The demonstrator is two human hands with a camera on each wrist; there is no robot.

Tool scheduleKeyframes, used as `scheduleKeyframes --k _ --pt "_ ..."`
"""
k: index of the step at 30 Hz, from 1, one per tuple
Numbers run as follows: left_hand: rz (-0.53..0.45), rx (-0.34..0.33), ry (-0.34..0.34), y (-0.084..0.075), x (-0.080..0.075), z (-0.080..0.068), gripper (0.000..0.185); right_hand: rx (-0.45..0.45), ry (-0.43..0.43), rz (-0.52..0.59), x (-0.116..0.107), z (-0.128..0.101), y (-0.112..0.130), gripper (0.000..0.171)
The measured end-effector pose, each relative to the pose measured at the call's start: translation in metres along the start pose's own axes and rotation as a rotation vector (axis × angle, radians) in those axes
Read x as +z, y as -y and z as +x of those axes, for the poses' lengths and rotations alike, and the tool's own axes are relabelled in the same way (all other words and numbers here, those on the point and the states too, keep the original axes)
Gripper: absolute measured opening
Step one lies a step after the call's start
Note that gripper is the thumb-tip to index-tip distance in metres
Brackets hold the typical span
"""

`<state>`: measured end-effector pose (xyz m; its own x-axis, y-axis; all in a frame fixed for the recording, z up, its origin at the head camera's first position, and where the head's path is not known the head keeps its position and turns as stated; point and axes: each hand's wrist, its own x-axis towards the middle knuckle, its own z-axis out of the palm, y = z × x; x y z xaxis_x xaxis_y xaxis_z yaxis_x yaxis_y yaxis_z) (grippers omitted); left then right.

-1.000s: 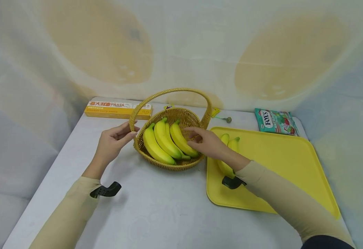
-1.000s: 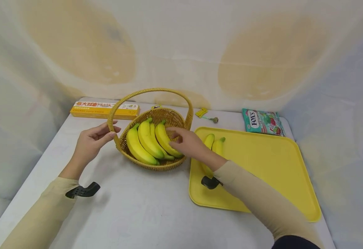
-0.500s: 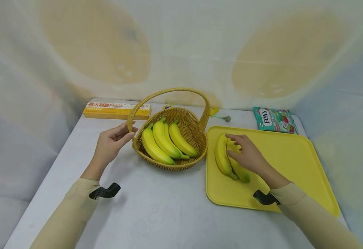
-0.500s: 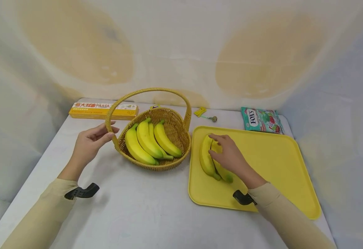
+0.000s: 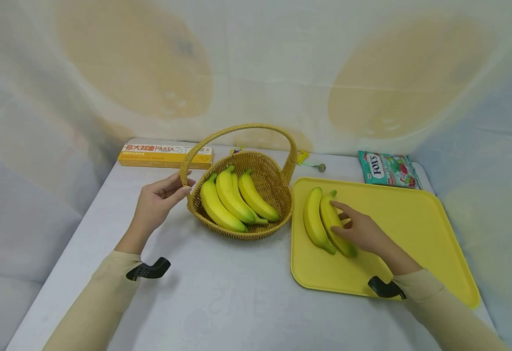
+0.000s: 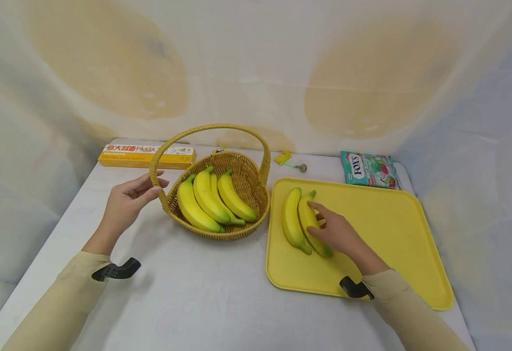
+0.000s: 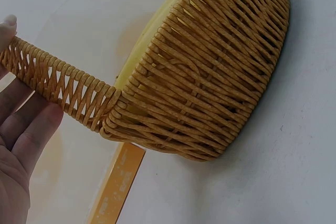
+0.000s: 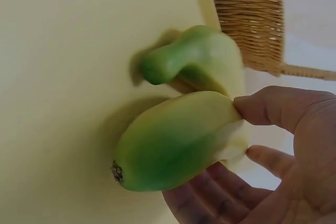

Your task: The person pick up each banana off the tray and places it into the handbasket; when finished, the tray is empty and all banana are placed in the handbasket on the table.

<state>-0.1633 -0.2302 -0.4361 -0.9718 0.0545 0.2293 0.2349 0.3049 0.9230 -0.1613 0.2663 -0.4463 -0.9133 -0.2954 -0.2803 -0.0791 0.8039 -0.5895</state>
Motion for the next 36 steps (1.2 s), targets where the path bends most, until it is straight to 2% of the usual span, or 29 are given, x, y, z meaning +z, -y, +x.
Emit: scheduleKeyframes --k 4,8,12,16,24,32,36 --pt "0.004 0.003 0.003 0.000 0.000 0.000 0.043 -0.040 -0.020 -0.010 -0.012 -0.008 0.011 0.071" --pt "0.002 0.006 0.003 0.000 -0.001 0.000 0.043 -0.126 -0.011 -0.003 -0.028 -0.018 0.029 0.066" --pt "-0.001 0.003 0.000 0.000 0.000 0.000 0.043 -0.223 0.039 0.048 -0.042 -0.024 0.053 0.060" --pt "-0.006 -0.002 -0.001 -0.002 0.000 0.000 0.043 -0.299 0.111 0.118 -0.045 -0.021 0.072 0.057" --pt "0.002 -0.003 -0.003 -0.005 0.000 -0.002 0.044 -0.356 0.202 0.154 -0.031 0.019 0.108 0.056" --pt "0.011 0.009 0.003 -0.004 -0.001 -0.002 0.043 -0.248 0.291 0.235 -0.007 0.075 0.147 0.057" --pt "-0.003 0.022 0.014 -0.004 -0.001 -0.002 0.043 -0.232 0.279 0.203 0.007 0.100 0.158 0.058"
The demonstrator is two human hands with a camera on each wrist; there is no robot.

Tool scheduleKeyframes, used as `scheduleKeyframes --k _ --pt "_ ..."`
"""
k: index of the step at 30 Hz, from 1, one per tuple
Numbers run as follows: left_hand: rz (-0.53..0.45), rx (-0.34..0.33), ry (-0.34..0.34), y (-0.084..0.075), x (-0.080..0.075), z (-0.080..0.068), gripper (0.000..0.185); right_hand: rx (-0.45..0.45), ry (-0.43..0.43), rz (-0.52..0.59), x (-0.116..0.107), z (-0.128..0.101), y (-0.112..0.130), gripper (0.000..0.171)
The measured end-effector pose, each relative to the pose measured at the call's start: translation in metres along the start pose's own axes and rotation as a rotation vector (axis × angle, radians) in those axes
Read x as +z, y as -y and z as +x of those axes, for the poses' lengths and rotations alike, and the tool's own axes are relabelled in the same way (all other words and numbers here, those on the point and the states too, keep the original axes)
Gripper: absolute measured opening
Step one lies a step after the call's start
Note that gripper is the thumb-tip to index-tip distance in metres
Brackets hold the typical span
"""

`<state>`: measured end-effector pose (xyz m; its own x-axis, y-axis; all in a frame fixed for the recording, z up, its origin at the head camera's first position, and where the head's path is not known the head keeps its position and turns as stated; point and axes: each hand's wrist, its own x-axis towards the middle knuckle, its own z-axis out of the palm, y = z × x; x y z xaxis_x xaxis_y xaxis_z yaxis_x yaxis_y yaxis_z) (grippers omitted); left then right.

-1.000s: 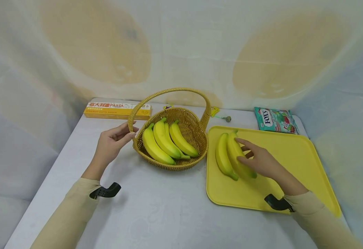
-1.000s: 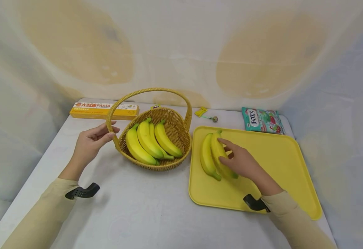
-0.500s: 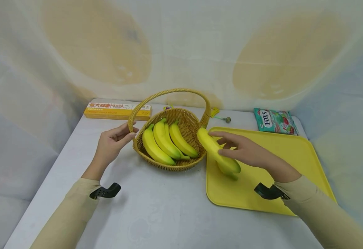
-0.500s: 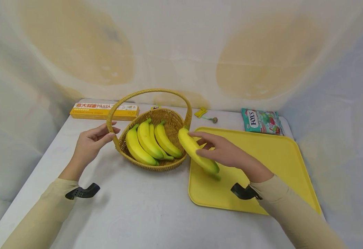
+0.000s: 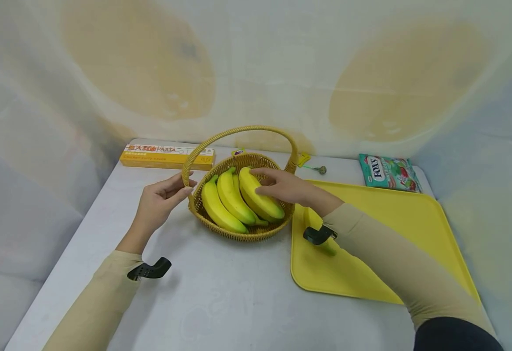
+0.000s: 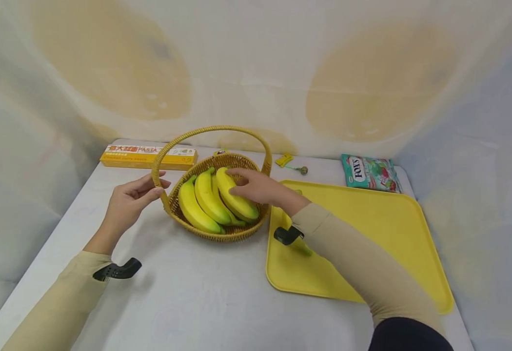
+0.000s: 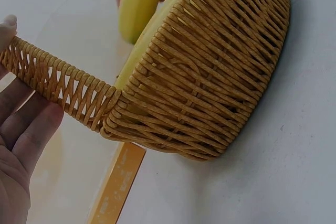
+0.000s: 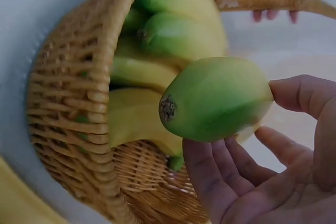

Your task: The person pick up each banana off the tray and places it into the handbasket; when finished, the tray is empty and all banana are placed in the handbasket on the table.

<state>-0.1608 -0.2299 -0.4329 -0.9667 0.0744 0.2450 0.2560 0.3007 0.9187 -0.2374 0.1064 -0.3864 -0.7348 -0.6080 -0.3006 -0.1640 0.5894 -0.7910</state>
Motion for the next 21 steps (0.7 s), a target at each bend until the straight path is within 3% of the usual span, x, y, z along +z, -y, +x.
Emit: scheduleKeyframes --k 8,21 --pt "-0.001 0.004 -0.001 -0.001 0.001 0.000 0.042 -0.003 0.005 -0.126 0.015 0.035 -0.001 0.064" --pt "0.014 -0.007 -0.016 0.005 0.001 0.001 0.043 0.035 0.023 -0.254 0.021 0.043 0.007 0.070"
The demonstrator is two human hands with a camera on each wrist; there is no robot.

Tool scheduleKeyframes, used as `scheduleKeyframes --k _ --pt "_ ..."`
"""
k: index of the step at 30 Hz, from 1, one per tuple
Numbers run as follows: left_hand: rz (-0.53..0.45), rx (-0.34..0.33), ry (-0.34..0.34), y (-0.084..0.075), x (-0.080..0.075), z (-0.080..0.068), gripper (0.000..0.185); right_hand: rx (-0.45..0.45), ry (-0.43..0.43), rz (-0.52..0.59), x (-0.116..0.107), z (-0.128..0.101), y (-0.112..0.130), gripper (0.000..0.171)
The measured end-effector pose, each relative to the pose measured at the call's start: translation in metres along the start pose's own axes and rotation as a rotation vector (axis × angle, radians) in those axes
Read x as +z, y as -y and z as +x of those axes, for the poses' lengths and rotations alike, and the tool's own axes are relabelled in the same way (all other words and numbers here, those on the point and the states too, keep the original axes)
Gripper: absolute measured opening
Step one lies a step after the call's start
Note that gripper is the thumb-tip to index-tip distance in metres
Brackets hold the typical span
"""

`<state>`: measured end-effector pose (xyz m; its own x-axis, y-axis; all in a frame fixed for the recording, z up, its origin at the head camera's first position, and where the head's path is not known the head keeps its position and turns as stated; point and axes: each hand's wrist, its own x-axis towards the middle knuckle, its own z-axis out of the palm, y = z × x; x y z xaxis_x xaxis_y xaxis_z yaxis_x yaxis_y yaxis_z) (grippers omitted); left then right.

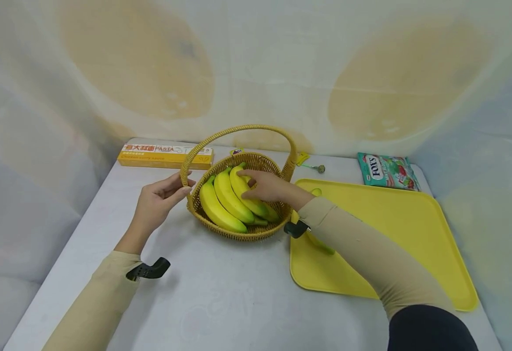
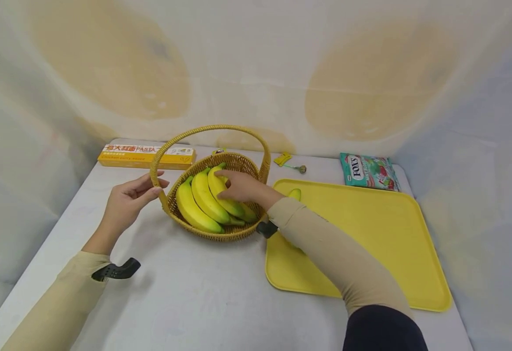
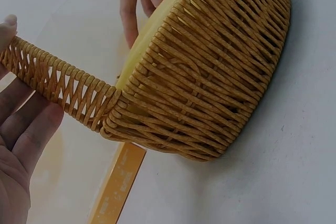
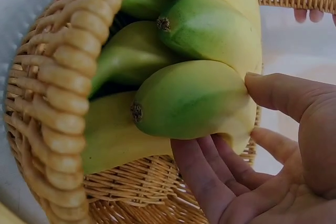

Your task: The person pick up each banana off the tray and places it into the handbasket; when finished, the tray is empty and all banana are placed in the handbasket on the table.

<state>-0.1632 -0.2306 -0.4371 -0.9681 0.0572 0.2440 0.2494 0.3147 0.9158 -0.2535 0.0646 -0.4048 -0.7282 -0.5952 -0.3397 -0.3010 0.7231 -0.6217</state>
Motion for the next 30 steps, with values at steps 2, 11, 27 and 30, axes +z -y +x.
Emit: scheduleKeyframes --k 2,11,27,30 --pt "-0.004 0.000 -0.002 0.000 0.000 0.000 0.043 0.001 -0.004 -0.013 0.000 0.000 -0.001 0.070" --pt "-0.025 0.000 0.010 -0.004 0.000 -0.002 0.043 -0.085 -0.165 -0.013 0.001 -0.035 -0.020 0.063" --pt "0.002 -0.011 0.002 -0.003 -0.001 0.000 0.045 -0.002 -0.464 -0.014 0.024 -0.127 -0.092 0.067" --pt "-0.001 -0.005 0.001 -0.002 0.000 0.000 0.044 0.126 -0.414 -0.041 0.032 -0.131 -0.105 0.081"
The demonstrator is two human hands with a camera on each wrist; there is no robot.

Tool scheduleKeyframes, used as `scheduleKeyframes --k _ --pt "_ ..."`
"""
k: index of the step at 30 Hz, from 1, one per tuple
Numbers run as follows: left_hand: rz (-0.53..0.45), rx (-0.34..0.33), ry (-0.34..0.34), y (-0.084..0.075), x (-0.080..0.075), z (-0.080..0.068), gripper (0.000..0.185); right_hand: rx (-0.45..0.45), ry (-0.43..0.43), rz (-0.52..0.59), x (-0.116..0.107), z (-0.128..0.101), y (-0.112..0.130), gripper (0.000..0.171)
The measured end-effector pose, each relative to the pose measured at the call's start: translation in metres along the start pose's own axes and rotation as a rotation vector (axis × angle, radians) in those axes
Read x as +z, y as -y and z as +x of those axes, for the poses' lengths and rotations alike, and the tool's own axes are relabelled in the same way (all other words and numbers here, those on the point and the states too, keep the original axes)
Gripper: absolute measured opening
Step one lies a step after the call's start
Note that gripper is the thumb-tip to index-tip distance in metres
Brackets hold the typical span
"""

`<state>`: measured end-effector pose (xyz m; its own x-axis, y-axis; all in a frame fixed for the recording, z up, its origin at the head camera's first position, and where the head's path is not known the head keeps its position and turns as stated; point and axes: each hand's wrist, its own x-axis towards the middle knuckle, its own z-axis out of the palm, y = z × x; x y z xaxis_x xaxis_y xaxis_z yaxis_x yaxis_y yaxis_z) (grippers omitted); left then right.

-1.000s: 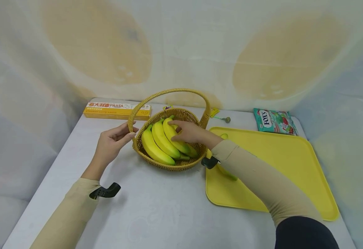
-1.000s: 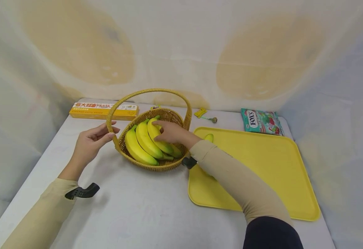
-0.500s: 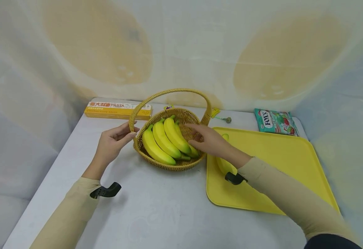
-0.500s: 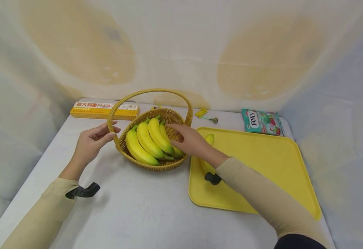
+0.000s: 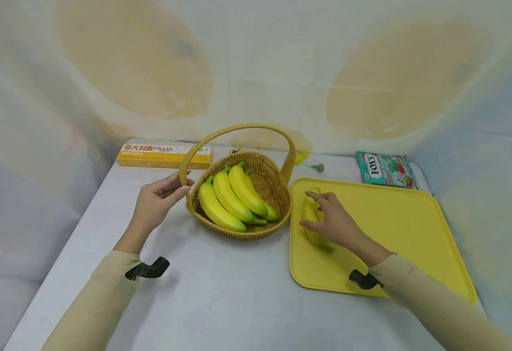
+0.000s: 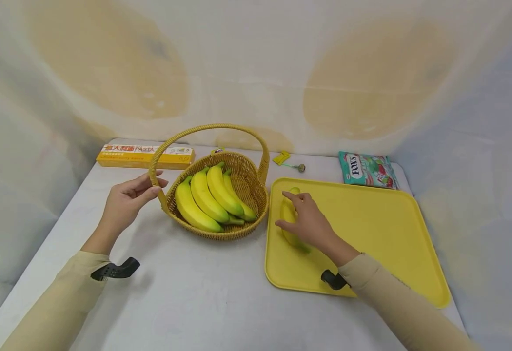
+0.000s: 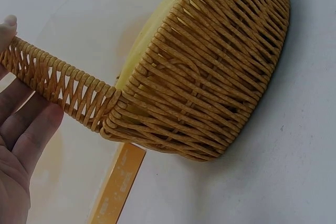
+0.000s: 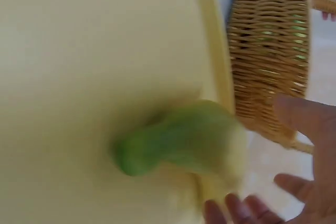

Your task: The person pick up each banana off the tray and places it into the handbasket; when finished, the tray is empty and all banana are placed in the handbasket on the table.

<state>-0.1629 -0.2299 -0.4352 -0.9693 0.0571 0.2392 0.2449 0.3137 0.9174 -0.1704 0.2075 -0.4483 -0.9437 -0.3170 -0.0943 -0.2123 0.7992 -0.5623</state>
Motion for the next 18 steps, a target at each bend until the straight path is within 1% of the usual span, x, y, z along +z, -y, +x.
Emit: scheduleKeyframes --k 3,6,8,13,18 --pt "0.002 0.003 0.001 0.000 -0.001 0.000 0.044 0.077 0.055 -0.081 0.007 -0.002 -0.008 0.092" --pt "0.006 0.002 0.004 0.001 0.000 0.000 0.044 0.118 0.083 -0.131 0.009 -0.004 -0.012 0.091" --pt "0.006 0.000 0.004 0.002 0.000 0.000 0.044 0.127 0.094 -0.135 0.007 -0.005 -0.014 0.087" --pt "0.011 0.002 0.007 0.001 0.000 -0.001 0.043 0.075 0.086 -0.091 -0.009 -0.014 -0.015 0.076" --pt "0.008 -0.003 0.008 0.000 -0.001 -0.001 0.043 0.022 0.087 -0.012 -0.038 -0.025 -0.003 0.069"
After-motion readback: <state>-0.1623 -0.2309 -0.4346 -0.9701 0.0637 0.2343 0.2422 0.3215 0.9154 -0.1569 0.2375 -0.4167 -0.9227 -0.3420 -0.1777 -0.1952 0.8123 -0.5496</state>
